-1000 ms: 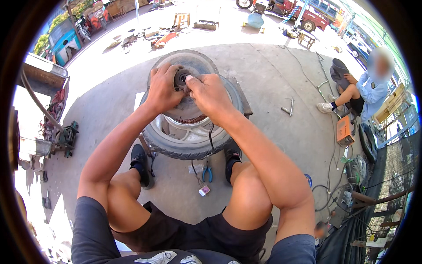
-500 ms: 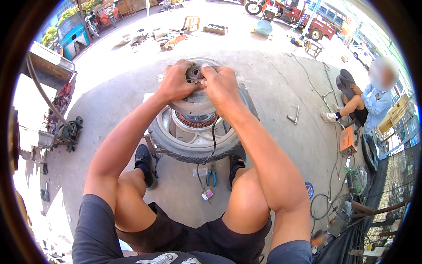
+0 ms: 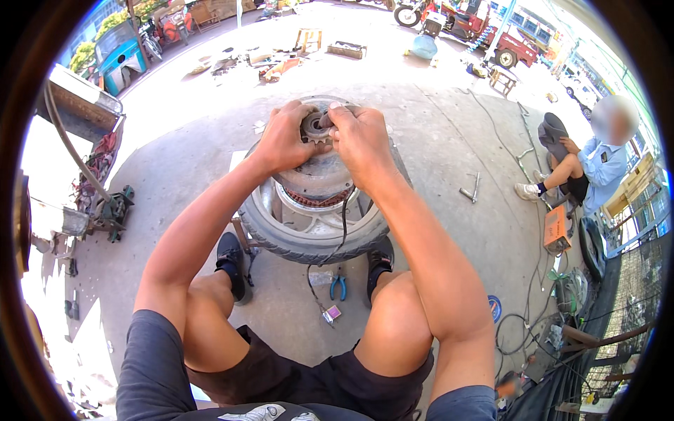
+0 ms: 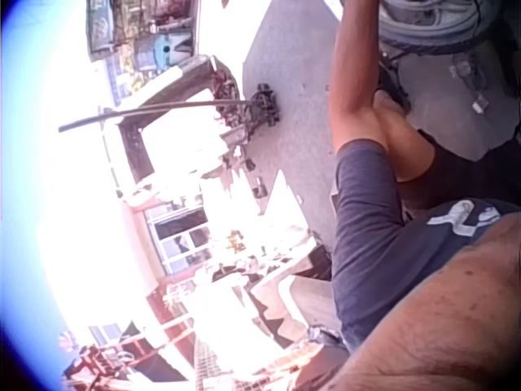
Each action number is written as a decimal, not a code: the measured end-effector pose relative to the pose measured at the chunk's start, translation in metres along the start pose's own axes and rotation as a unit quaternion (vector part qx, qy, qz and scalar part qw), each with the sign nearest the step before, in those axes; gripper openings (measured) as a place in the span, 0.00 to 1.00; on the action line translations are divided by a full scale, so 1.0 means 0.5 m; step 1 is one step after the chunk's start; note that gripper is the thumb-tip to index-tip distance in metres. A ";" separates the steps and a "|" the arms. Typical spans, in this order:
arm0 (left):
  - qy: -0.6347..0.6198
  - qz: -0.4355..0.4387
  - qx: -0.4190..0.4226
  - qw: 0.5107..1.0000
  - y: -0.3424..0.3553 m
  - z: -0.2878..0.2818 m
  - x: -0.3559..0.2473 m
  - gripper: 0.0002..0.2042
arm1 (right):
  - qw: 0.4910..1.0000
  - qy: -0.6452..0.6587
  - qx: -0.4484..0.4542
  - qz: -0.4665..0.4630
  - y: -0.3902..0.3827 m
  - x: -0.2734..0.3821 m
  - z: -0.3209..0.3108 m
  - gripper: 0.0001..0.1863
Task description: The person sits on the ground and works on a small electric motor attached to a wheel. They remove a metal cover, manipulate the internal wiring, and use a hammer to tap the central shaft. They then flip the wheel over and continue adjusting the components.
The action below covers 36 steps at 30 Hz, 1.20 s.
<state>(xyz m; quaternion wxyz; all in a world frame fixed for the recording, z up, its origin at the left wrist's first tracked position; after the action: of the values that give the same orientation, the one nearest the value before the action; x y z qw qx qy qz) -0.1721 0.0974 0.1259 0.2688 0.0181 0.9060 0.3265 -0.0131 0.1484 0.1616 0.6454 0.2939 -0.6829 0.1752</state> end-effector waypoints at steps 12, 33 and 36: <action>0.072 0.022 -0.058 0.995 -0.013 0.003 -0.033 0.32 | 0.999 -0.014 0.017 -0.031 -0.017 -0.016 -0.012 0.19; 0.041 0.141 -0.132 0.980 -0.090 0.014 -0.009 0.33 | 0.986 -0.105 0.119 -0.051 -0.080 -0.047 -0.022 0.19; 0.031 0.143 -0.123 0.982 -0.098 0.017 -0.007 0.33 | 0.983 -0.129 0.127 -0.040 -0.090 -0.046 -0.029 0.18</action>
<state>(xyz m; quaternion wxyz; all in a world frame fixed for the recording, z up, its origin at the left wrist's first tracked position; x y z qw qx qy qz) -0.1577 0.0630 0.0927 0.1913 0.1037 0.8552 0.4705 0.0261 0.1270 0.1344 0.5158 0.4208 -0.7204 0.1947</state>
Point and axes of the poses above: each hand's wrist, its own y-axis towards the middle knuckle, its own z-axis out of the palm, x = y × z, the point moved 3 cm from there along y, towards the middle knuckle, and after that the axes turned 12 degrees about -y, right-handed, at the moved point
